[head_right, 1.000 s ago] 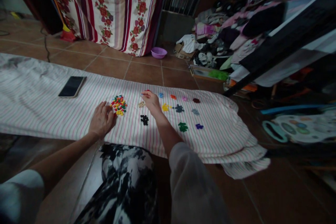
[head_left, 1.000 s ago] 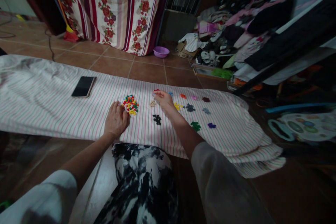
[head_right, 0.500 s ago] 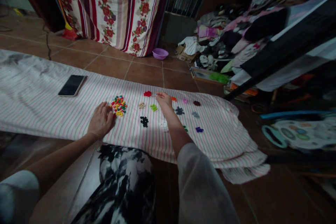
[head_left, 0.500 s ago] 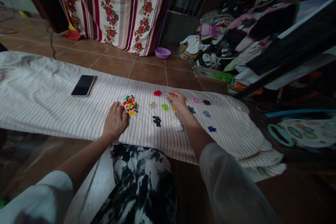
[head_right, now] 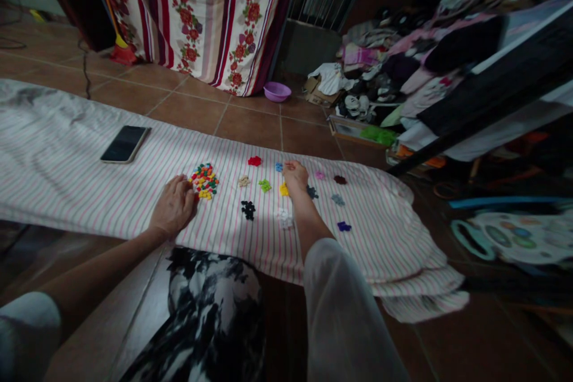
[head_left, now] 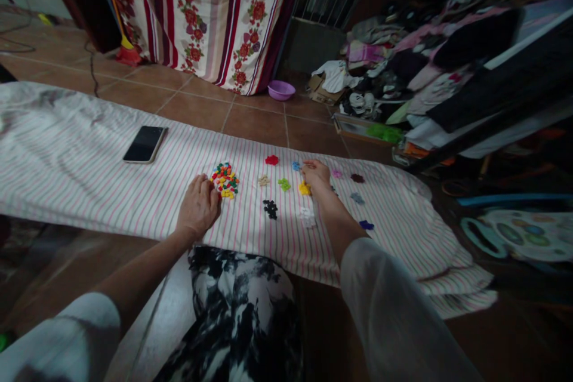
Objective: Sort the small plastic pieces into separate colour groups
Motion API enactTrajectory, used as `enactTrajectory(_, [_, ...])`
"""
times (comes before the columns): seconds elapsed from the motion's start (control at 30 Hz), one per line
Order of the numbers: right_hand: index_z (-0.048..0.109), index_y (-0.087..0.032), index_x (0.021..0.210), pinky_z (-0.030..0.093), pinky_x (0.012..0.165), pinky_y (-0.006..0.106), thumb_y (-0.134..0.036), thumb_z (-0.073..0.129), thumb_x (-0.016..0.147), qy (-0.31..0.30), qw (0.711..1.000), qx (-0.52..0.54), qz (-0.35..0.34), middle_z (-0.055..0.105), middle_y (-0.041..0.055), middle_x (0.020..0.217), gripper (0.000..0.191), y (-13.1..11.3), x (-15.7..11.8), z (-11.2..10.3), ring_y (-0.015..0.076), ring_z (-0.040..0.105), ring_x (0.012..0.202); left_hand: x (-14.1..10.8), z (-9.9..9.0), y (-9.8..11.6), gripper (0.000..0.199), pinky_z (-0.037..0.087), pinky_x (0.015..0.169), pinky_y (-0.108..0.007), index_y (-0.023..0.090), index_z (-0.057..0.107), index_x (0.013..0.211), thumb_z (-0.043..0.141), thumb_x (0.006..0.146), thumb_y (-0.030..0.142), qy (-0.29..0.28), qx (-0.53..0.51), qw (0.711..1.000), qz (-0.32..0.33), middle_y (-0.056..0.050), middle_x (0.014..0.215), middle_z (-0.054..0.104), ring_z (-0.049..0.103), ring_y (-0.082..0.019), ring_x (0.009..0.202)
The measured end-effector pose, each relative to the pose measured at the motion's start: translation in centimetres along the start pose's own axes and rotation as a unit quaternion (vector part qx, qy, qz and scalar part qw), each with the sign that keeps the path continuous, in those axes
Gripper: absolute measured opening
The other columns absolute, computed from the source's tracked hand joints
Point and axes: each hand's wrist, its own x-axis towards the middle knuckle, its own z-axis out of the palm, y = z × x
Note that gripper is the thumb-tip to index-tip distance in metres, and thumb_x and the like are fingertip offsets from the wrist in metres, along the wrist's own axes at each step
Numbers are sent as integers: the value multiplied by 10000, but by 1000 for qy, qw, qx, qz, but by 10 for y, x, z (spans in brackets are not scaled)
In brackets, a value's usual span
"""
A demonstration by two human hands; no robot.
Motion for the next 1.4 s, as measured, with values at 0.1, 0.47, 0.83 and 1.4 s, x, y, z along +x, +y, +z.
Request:
enactTrajectory(0.1, [723,-185,918,518,610,246,-281,634,698,16,999,10,27,712,24,725,256,2,2,1,146,632,630,1,-1,1,236,393,1059,-553,149,591,877,357,901,167,-1,-3,1000,-1,-148,1045,595,442,-315,1251])
enactTrajectory(0.47, [755,-189,886,525,717,268,-135,575,691,0,997,-73,29,745,30,827,270,4,5,4,167,674,718,3,-4,2,250,397,1061,-533,139,587,861,346,917,180,-12,14,1000,-5,-152,1033,592,451,-309,1223])
enactTrajectory(0.83, [752,-193,927,520,786,292,-145,616,676,-19,998,-49,22,750,45,899,289,7,6,-2,184,685,827,2,-3,3,260,380,1070,-551,143,587,869,335,918,186,-15,4,1000,-11,-153,1064,590,428,-319,1257])
enactTrajectory(1.4, [738,-199,945,478,929,352,-137,533,755,-1,991,-100,-93,739,60,975,287,-29,-19,-11,218,660,937,1,1,4,273,381,1063,-572,134,599,915,328,917,169,-10,6,1000,-27,-158,1076,607,443,-321,1265])
